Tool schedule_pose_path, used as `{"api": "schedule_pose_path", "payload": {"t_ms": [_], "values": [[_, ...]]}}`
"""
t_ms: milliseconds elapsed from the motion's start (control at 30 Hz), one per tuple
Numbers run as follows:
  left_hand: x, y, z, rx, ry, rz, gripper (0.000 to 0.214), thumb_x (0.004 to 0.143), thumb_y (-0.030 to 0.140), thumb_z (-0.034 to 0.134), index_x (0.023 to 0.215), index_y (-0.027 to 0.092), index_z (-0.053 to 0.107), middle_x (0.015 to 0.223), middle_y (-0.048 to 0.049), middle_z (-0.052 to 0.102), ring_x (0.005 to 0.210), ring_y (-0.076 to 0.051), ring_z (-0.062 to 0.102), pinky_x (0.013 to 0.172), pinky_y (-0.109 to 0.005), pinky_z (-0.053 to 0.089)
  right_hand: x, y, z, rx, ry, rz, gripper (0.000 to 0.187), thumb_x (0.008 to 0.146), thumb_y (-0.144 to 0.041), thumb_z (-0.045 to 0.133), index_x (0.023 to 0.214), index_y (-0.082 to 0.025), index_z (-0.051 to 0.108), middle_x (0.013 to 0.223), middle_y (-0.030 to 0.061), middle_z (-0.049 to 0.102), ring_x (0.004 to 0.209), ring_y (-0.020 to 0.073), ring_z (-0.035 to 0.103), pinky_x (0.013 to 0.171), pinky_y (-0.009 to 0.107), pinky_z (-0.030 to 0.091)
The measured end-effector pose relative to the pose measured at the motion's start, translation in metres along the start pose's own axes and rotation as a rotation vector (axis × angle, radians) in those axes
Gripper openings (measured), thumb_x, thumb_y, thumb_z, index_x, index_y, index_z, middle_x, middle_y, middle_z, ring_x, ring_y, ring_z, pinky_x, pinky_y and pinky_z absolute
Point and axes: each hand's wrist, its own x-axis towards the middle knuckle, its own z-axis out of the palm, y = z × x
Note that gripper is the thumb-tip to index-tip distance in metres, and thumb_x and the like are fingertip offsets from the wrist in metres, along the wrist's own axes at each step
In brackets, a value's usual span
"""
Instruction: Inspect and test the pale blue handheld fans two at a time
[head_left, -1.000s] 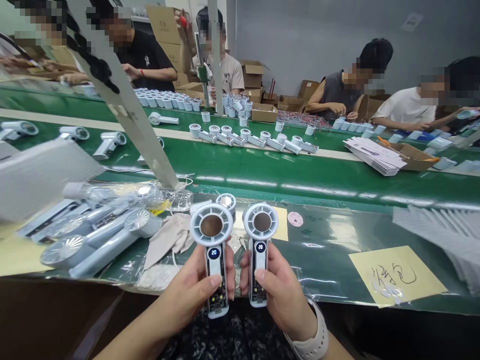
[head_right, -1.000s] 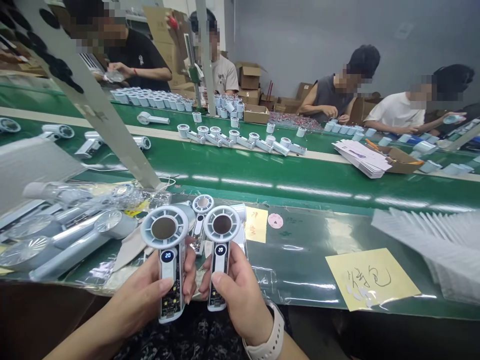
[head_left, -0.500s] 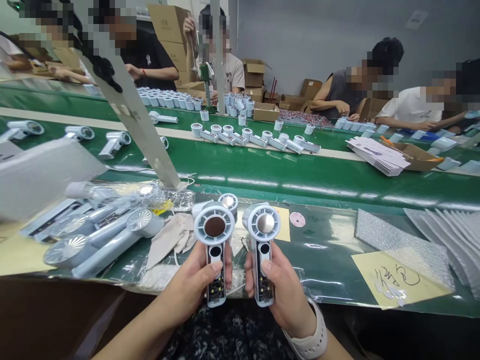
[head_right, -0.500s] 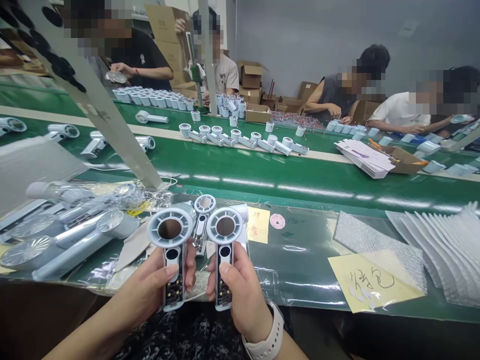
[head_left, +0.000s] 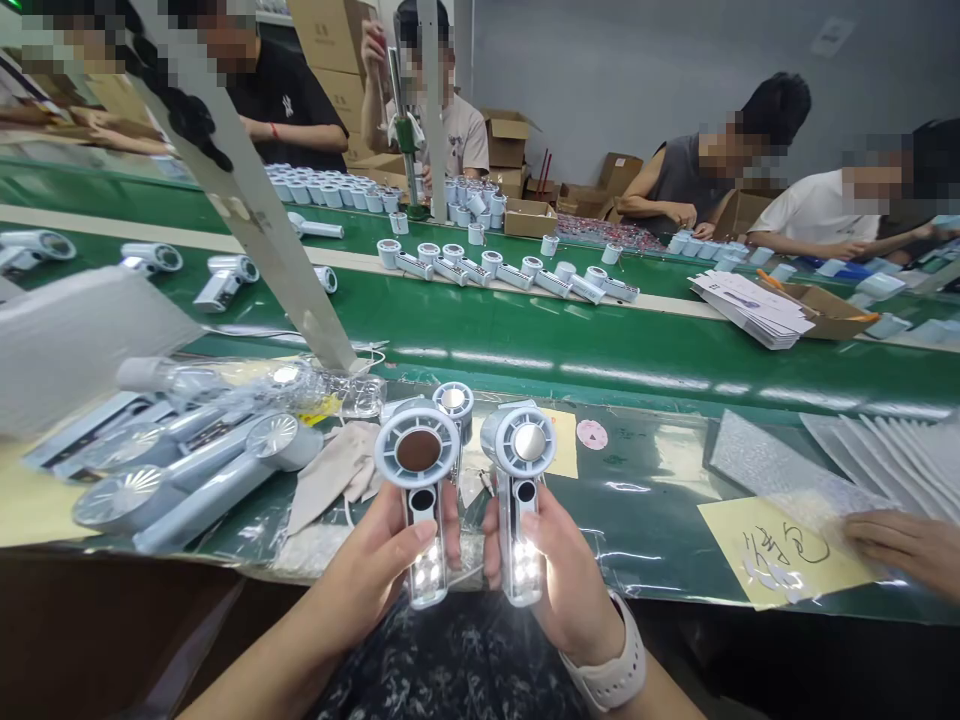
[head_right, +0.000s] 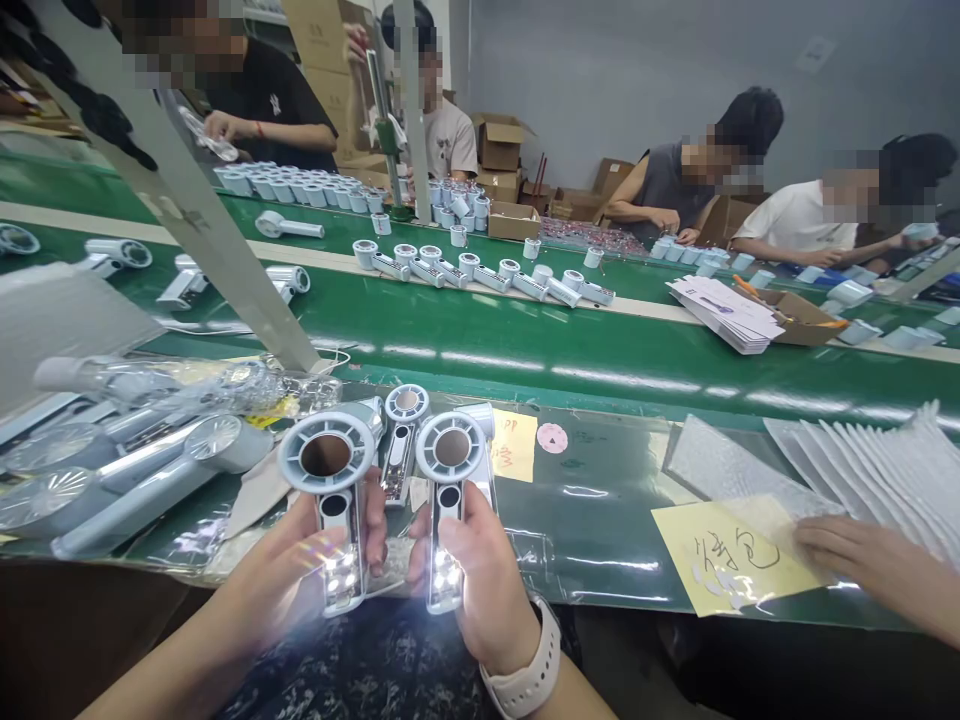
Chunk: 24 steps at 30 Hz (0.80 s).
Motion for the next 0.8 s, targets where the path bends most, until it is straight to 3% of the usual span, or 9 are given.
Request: {"api": "schedule_pose_path", "payload": {"t_ms": [133,200,300,367,433,500,567,700,800], "values": [[0.001,-0.005,-0.004,0.044,-0.065,0.002,0.026,0.084,0.038,0.066,0.105,0.024,0.060,0.085,-0.0038,0.065,0.071,-0.023,0.063,0.071,-0.037,0.053,0.001,0.002,-0.001,-0.011,0.051,-0.024,0.028,0.083,-0.047,0.068,0.092,-0.022,0.060,0.071,-0.0006,0.063,0.048,0.0119,0.051,0.047,0.025,0.041],[0.002,-0.005,-0.002,0.105,-0.006,0.005,0.028,0.080,0.037,0.072,0.100,0.023,0.058,0.083,-0.0040,0.067,0.073,-0.024,0.066,0.069,-0.036,0.054,0.002,0.002,-0.003,0.048,0.072,-0.010,0.029,0.083,-0.049,0.067,0.094,-0.023,0.060,0.073,-0.0005,0.064,0.045,0.0111,0.050,0.042,0.024,0.039],[0.002,-0.002,0.002,0.118,0.062,-0.020,0.044,0.073,0.041,0.079,0.104,0.023,0.053,0.082,-0.0031,0.070,0.064,-0.024,0.068,0.060,-0.034,0.053,0.003,0.002,-0.006,0.168,-0.009,0.083,0.045,0.084,-0.064,0.058,0.086,-0.019,0.065,0.067,0.0009,0.063,0.039,0.0099,0.046,0.039,0.023,0.035],[0.002,-0.001,0.004,0.039,0.038,-0.057,0.043,0.080,0.048,0.070,0.107,0.023,0.050,0.079,-0.0024,0.071,0.055,-0.021,0.065,0.052,-0.031,0.051,0.003,0.000,-0.005,0.207,-0.021,0.119,0.057,0.083,-0.070,0.055,0.082,-0.016,0.071,0.068,0.0050,0.066,0.048,0.0128,0.055,0.046,0.026,0.043],[0.000,-0.001,0.005,-0.052,0.006,-0.098,0.042,0.084,0.052,0.062,0.111,0.023,0.049,0.082,-0.0032,0.072,0.053,-0.020,0.064,0.048,-0.029,0.049,0.002,-0.004,-0.003,0.231,0.037,0.116,0.054,0.080,-0.067,0.063,0.088,-0.015,0.075,0.082,0.0094,0.073,0.067,0.0185,0.064,0.062,0.029,0.052],[-0.003,-0.002,0.003,-0.102,-0.034,-0.108,0.046,0.085,0.052,0.061,0.118,0.024,0.047,0.090,-0.0053,0.073,0.063,-0.023,0.068,0.056,-0.032,0.054,-0.001,-0.007,0.002,0.251,0.085,0.111,0.048,0.079,-0.062,0.070,0.097,-0.017,0.076,0.096,0.0102,0.075,0.081,0.0226,0.067,0.073,0.034,0.055],[-0.006,-0.003,0.000,-0.127,-0.084,-0.104,0.050,0.085,0.051,0.061,0.125,0.027,0.044,0.099,-0.0065,0.073,0.076,-0.028,0.071,0.066,-0.039,0.057,-0.004,-0.011,0.007,0.251,0.081,0.110,0.047,0.079,-0.060,0.071,0.102,-0.019,0.077,0.100,0.0096,0.076,0.082,0.0244,0.068,0.074,0.037,0.056],[-0.009,-0.002,-0.004,-0.132,-0.112,-0.091,0.049,0.086,0.046,0.063,0.130,0.032,0.045,0.100,-0.0049,0.073,0.083,-0.030,0.072,0.074,-0.044,0.057,-0.008,-0.016,0.012,0.224,0.090,0.054,0.042,0.082,-0.054,0.070,0.102,-0.018,0.077,0.098,0.0091,0.078,0.081,0.0241,0.069,0.074,0.036,0.058],[-0.007,0.000,-0.003,-0.187,-0.112,-0.069,0.046,0.081,0.041,0.072,0.122,0.029,0.056,0.099,-0.0054,0.073,0.088,-0.030,0.071,0.078,-0.042,0.056,-0.006,-0.017,0.012,0.239,0.103,0.044,0.035,0.082,-0.048,0.071,0.098,-0.018,0.077,0.091,0.0080,0.077,0.079,0.0237,0.067,0.073,0.035,0.057]]}}
